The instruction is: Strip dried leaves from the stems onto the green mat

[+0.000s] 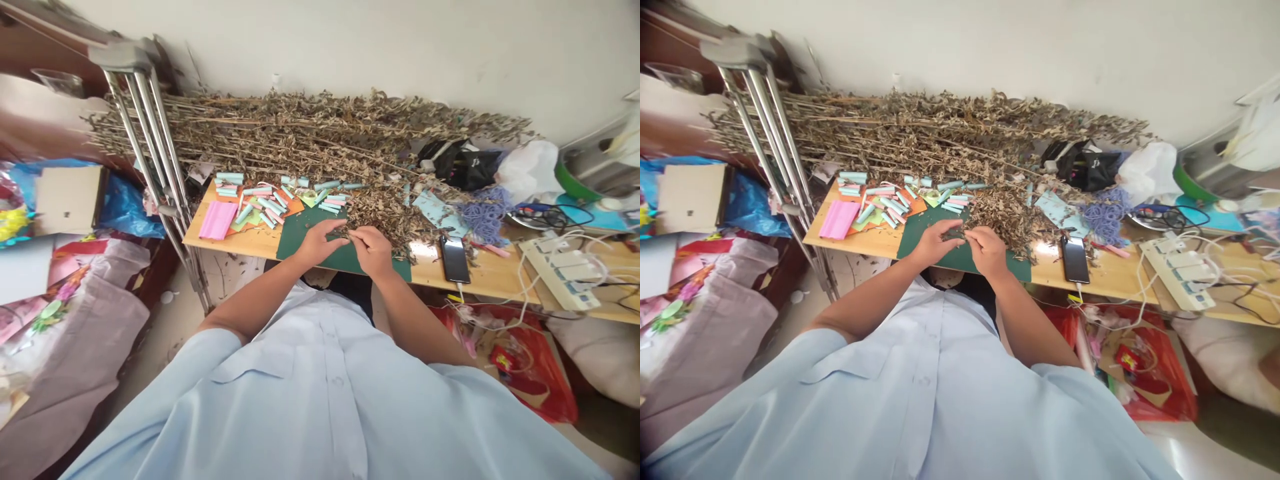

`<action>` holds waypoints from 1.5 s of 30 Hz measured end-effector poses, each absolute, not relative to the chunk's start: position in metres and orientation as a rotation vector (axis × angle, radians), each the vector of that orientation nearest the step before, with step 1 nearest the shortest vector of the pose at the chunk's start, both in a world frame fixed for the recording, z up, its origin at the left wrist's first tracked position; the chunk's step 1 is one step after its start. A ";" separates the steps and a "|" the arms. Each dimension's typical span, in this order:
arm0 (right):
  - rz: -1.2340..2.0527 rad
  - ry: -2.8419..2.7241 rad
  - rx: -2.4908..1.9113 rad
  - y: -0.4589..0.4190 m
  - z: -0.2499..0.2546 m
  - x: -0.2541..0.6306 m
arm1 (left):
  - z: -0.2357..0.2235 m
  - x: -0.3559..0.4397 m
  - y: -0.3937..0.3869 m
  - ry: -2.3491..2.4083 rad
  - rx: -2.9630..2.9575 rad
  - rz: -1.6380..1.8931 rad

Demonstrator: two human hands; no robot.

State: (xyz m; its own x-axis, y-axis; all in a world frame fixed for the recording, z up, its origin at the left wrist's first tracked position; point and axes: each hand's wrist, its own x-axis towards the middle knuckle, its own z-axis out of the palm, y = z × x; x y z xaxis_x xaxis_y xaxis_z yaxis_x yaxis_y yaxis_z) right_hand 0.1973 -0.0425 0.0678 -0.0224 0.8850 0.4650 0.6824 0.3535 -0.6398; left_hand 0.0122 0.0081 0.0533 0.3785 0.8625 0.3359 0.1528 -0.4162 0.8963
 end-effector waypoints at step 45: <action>0.982 -0.879 -1.341 -0.034 0.072 0.189 | 0.053 -0.016 0.005 1.068 1.570 0.751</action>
State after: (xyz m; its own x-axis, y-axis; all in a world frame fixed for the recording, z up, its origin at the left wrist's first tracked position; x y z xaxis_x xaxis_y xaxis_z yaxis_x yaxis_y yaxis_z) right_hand 0.1886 -0.0343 0.0721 0.3592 0.9324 -0.0405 -0.0626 -0.0192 -0.9979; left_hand -0.0164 0.0047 0.0530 0.4052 0.9126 -0.0549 0.2571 -0.0562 0.9647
